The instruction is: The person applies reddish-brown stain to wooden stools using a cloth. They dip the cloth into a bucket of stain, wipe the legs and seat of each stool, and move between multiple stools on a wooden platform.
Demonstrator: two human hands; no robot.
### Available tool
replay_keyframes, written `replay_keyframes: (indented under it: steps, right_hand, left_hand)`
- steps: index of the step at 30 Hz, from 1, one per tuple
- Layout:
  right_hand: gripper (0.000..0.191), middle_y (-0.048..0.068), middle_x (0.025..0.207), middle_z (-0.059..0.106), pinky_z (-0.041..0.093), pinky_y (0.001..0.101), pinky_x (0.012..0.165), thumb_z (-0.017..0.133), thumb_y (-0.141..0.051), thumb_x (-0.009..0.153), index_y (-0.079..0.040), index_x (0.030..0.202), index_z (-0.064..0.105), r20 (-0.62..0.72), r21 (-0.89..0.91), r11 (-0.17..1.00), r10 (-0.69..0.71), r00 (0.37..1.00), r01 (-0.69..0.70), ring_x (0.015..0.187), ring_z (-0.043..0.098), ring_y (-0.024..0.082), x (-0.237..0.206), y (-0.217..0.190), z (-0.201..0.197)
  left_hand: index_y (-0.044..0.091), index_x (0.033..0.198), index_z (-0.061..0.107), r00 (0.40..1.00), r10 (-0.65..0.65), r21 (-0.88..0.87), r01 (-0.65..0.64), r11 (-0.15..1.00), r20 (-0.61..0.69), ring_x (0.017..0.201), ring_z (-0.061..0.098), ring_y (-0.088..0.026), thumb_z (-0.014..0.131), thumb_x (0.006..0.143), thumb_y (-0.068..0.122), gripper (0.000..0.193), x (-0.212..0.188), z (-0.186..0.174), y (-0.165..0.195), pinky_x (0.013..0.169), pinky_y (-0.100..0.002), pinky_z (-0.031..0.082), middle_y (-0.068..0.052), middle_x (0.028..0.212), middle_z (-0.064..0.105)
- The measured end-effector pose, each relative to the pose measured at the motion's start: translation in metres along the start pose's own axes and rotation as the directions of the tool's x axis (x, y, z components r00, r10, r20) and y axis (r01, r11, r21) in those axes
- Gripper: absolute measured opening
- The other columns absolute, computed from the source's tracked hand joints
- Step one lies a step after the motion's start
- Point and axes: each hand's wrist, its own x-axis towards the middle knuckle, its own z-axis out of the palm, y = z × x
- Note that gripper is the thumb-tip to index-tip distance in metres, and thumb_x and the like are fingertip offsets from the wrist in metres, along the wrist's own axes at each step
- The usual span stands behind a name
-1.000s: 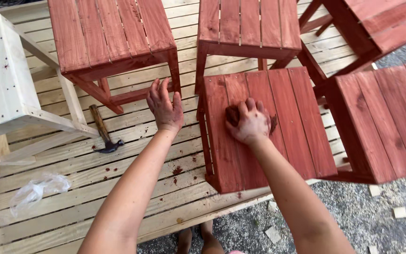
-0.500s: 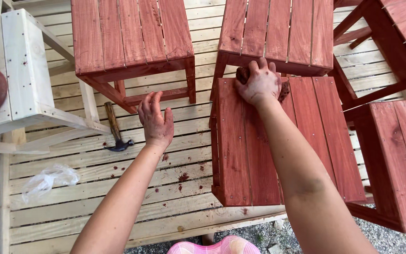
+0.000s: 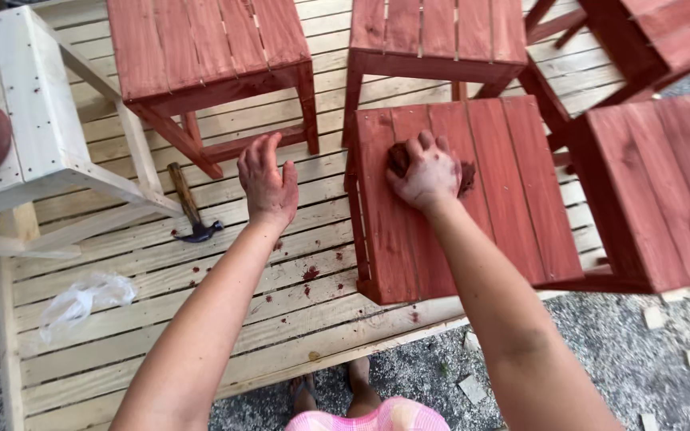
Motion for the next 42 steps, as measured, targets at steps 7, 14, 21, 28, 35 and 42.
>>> replay_keyframes:
  steps: [7,14,21,28,35,42]
  right_hand:
    - [0.067,0.009,0.123,0.056,0.046,0.0497,0.092,0.079,-0.051,0.071,-0.012,0.123,0.061,-0.111,-0.001,0.999,-0.042,0.993,0.042,0.117,0.051,0.033,-0.122,0.006,0.002]
    - [0.054,0.006,0.117,0.058,0.048,0.0481,0.096,0.077,-0.051,0.071,-0.015,0.109,0.065,-0.025,0.016,0.997,0.077,0.997,-0.077,0.117,0.055,0.032,-0.226,0.005,-0.002]
    - [0.054,0.004,0.122,0.059,0.049,0.0471,0.099,0.076,-0.053,0.071,-0.016,0.109,0.066,0.061,0.034,0.988,0.149,0.987,-0.151,0.122,0.056,0.03,-0.269,0.004,-0.016]
    - [0.073,0.011,0.133,0.06,0.047,0.0632,0.097,0.082,-0.056,0.06,-0.016,0.12,0.068,-0.088,0.005,0.996,-0.086,0.992,0.087,0.13,0.05,0.042,-0.187,-0.04,-0.007]
    - [0.054,0.004,0.125,0.058,0.045,0.0489,0.102,0.076,-0.056,0.076,-0.018,0.113,0.068,-0.012,0.021,1.0,-0.003,1.0,0.004,0.125,0.053,0.028,-0.065,-0.064,-0.002]
    - [0.058,0.008,0.123,0.057,0.048,0.0493,0.092,0.078,-0.054,0.074,-0.014,0.114,0.067,-0.154,0.076,0.994,-0.065,0.986,0.077,0.12,0.052,0.034,0.062,-0.062,0.011]
  left_hand:
    - [0.016,0.145,0.048,0.998,0.038,-0.094,-0.034,0.995,0.04,0.14,0.034,-0.037,0.063,0.097,0.019,0.05,-0.034,-0.009,0.028,0.119,-0.05,0.028,-0.012,0.147,0.045]
    - [0.016,0.143,0.048,0.995,0.09,-0.118,-0.085,0.989,0.04,0.139,0.034,-0.036,0.062,0.097,0.022,0.049,-0.061,-0.029,0.04,0.119,-0.05,0.028,-0.011,0.146,0.045]
    - [0.017,0.143,0.048,0.99,0.121,-0.095,-0.113,0.989,0.075,0.139,0.032,-0.036,0.061,0.098,0.023,0.047,-0.062,-0.055,0.034,0.117,-0.051,0.026,-0.012,0.144,0.043]
    - [0.016,0.142,0.05,0.996,0.077,-0.122,-0.07,0.99,0.054,0.14,0.033,-0.036,0.06,0.099,0.025,0.046,-0.046,-0.053,0.013,0.118,-0.05,0.028,-0.011,0.145,0.045]
    - [0.015,0.141,0.052,0.998,0.058,-0.127,-0.054,0.99,0.023,0.137,0.037,-0.037,0.063,0.097,0.022,0.046,-0.018,-0.041,-0.021,0.116,-0.05,0.031,-0.012,0.143,0.048]
    - [0.015,0.142,0.053,1.0,-0.021,-0.096,0.023,0.995,0.019,0.134,0.038,-0.037,0.063,0.096,0.02,0.047,0.027,-0.018,-0.057,0.116,-0.049,0.031,-0.013,0.143,0.049]
